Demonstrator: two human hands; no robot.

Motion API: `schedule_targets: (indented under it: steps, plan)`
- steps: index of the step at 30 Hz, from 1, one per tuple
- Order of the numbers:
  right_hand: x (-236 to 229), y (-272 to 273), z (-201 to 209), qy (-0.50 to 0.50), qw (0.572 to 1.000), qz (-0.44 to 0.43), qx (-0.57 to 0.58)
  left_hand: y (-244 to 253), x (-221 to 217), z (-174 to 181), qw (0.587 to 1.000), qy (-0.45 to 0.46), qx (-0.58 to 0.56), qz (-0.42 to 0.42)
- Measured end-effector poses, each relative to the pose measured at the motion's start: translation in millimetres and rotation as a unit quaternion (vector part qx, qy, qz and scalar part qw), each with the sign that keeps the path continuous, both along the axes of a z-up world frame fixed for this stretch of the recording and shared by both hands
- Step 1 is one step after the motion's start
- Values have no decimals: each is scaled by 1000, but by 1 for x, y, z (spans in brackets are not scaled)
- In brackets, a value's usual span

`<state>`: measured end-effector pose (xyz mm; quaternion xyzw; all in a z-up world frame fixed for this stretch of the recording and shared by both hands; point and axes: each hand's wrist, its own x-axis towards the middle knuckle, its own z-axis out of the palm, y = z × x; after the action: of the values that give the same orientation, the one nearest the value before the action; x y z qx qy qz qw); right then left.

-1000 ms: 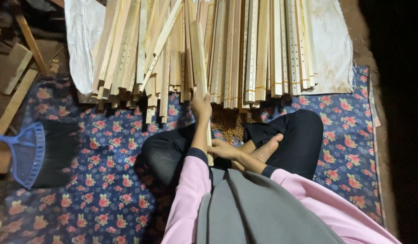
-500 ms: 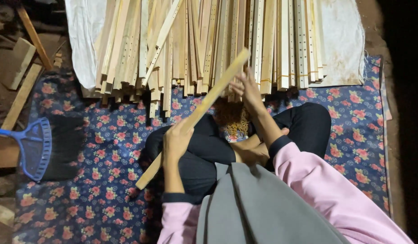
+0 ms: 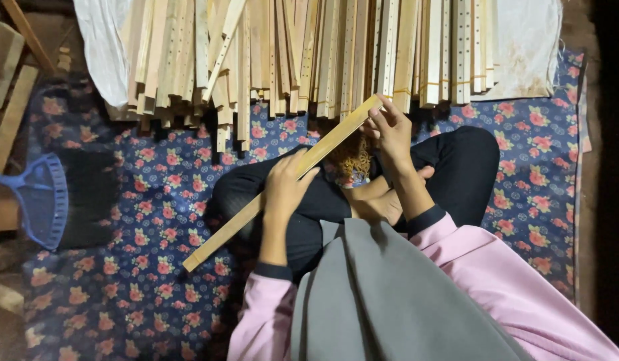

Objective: The person is sitting on the floor and wrapping individual wooden slats with a thin material, likely for protection or decoration.

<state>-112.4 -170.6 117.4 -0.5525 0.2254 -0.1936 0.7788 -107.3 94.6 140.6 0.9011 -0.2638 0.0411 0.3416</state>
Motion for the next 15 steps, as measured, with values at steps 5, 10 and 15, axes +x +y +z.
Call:
schedule_targets:
  steps: [5,10,15]
  plan:
    - [-11,1,2,12,999,-39,31,-71,25,-9,999,-28,9,-29]
    - [-23,-11,-29,10,998,-58,35,-98,26,5,989,120,74,-33]
    - [-41,-9,-32,27,986,-45,155,-94,21,19,984,163,68,-31]
